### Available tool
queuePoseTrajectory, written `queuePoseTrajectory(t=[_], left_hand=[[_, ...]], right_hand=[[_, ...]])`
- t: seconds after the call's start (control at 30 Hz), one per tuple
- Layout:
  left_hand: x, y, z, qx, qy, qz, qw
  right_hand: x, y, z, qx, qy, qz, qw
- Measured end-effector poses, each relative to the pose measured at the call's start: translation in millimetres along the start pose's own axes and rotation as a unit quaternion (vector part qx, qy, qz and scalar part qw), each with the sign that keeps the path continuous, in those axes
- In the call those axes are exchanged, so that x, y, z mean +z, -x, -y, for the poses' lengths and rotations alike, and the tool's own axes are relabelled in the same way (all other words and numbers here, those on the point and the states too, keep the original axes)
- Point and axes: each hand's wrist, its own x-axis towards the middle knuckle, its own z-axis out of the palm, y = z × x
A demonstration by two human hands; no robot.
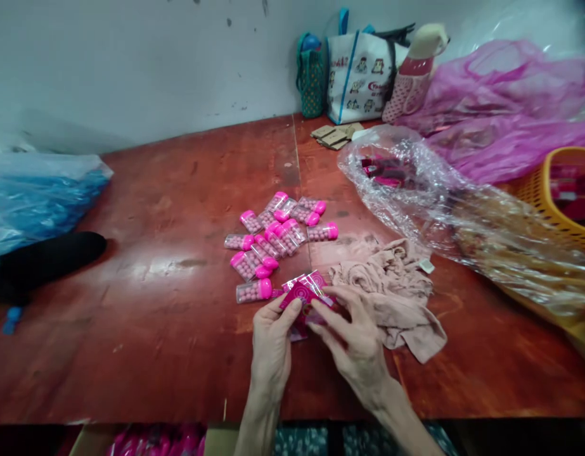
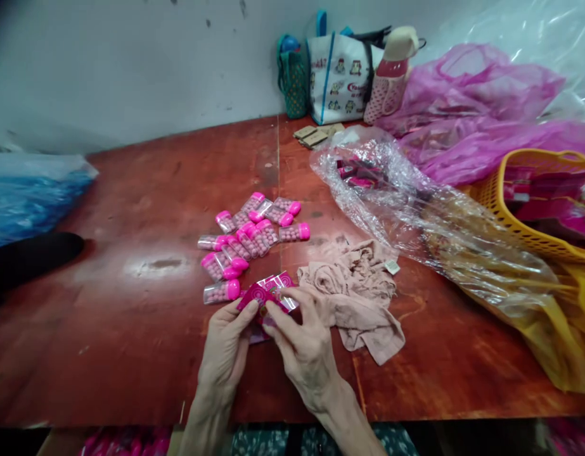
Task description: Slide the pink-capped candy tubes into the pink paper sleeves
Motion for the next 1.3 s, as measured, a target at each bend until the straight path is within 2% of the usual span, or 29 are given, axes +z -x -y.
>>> queuePoseTrajectory(t=[0.1,0.2,0.37,0.57,0.7,0.77,0.83,0.93,1.03,1.17,1.3], left_hand=[[7.7,1.4,-2.3,-0.012,0.052,-0.011,0.999],[8.8,6.2,-1.0,0.003,0.057,-0.011,0.998],[6.5,10.5,2.3,0.040,0.056,-0.037,0.997],[7.9,6.2,3.8,0.017,0.090,-0.032,0.995],[7.7,2.1,5.2,0.023,0.108,-0.056,0.992],[5.6,0.9,5.2,0.030,0.111,-0.073,0.991],[3.0,0.9,5.0,0.040,0.109,-0.087,0.990],[-0.3,3.3,5.1,0.053,0.100,-0.093,0.989],[-3.0,6.5,5.2,0.067,0.094,-0.083,0.990],[-9.2,8.0,3.4,0.091,0.076,-0.088,0.989],[-15.2,8.1,0.2,0.062,0.076,-0.076,0.992]], right_hand=[[1.5,-3.2,5.8,0.162,-0.133,0.007,0.978],[10.5,-4.1,11.3,0.242,-0.197,-0.005,0.950],[24.3,-0.3,16.9,0.227,-0.177,-0.013,0.958],[26.0,-1.8,19.3,0.182,-0.140,-0.017,0.973],[22.9,-6.6,21.6,0.168,-0.125,-0.012,0.978],[20.2,-10.4,24.6,0.181,-0.136,0.015,0.974],[18.8,-14.6,27.6,0.227,-0.159,0.043,0.960],[21.1,-18.4,29.6,0.299,-0.203,0.044,0.932],[26.1,-17.9,28.7,0.292,-0.220,0.014,0.931],[29.4,-16.0,28.2,0.260,-0.221,0.011,0.940],[29.0,-17.1,27.5,0.280,-0.256,0.022,0.925]])
